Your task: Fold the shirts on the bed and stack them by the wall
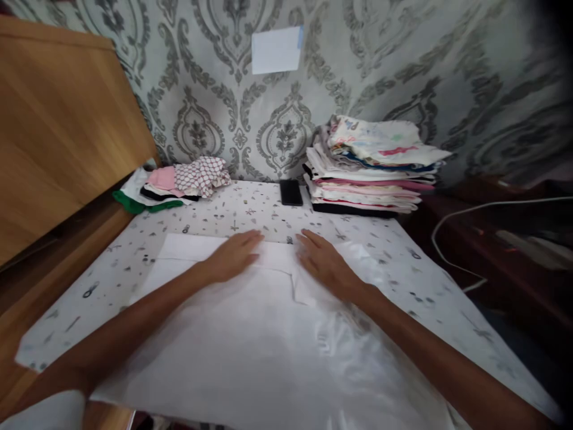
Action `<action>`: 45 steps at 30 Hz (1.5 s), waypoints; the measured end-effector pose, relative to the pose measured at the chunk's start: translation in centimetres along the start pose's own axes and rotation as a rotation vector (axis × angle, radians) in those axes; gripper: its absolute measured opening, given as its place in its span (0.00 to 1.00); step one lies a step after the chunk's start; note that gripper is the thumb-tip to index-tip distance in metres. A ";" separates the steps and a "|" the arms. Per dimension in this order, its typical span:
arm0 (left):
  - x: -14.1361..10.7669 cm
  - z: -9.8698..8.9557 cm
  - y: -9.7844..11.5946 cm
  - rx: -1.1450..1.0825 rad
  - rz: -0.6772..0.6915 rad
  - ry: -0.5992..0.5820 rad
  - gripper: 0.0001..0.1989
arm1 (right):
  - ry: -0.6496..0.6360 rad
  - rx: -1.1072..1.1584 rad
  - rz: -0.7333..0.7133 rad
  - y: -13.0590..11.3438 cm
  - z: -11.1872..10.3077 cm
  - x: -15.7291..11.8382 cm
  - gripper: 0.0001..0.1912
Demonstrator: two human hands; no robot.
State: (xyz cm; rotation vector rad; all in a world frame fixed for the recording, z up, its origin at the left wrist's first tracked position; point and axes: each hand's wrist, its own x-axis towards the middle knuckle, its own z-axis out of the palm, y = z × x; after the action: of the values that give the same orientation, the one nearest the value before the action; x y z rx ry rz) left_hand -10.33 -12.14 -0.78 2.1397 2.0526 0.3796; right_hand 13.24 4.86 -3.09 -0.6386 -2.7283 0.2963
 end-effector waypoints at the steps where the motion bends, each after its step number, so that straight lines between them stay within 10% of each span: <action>1: 0.5 1.0 0.1 0.003 -0.014 -0.048 0.28 | -0.011 -0.047 0.015 0.7 1.0 0.0 0.27; 9: -4.6 0.9 -5.7 0.131 -0.340 -0.063 0.39 | 0.065 -0.185 0.218 4.8 4.2 -2.0 0.32; 15: -9.1 -1.6 -9.7 0.183 -0.593 -0.092 0.40 | 0.252 0.154 0.327 4.3 0.4 -2.3 0.28; 19: -7.8 -1.9 -10.1 0.193 -0.494 0.061 0.36 | 0.391 0.243 0.593 6.9 -2.6 -2.8 0.22; 28: 6.5 2.3 3.5 -0.276 0.178 0.048 0.17 | 0.147 0.113 0.950 8.5 -4.5 -1.6 0.20; 33: 11.8 5.7 7.2 -0.304 0.242 0.066 0.13 | 0.066 0.073 0.952 7.3 -5.2 -0.8 0.22; 38: 13.2 5.9 9.8 -0.263 0.244 0.086 0.07 | 0.013 0.239 0.987 7.9 -5.2 -0.4 0.27; 45: 10.3 4.8 15.0 -0.022 0.498 -0.247 0.21 | 0.069 0.552 1.071 9.6 -4.6 -0.3 0.23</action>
State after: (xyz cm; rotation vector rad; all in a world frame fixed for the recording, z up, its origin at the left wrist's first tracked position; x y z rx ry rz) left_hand 5.69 -2.32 -0.34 2.5209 1.3698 0.1765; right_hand 18.92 13.75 -1.56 -1.7819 -1.8241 1.1577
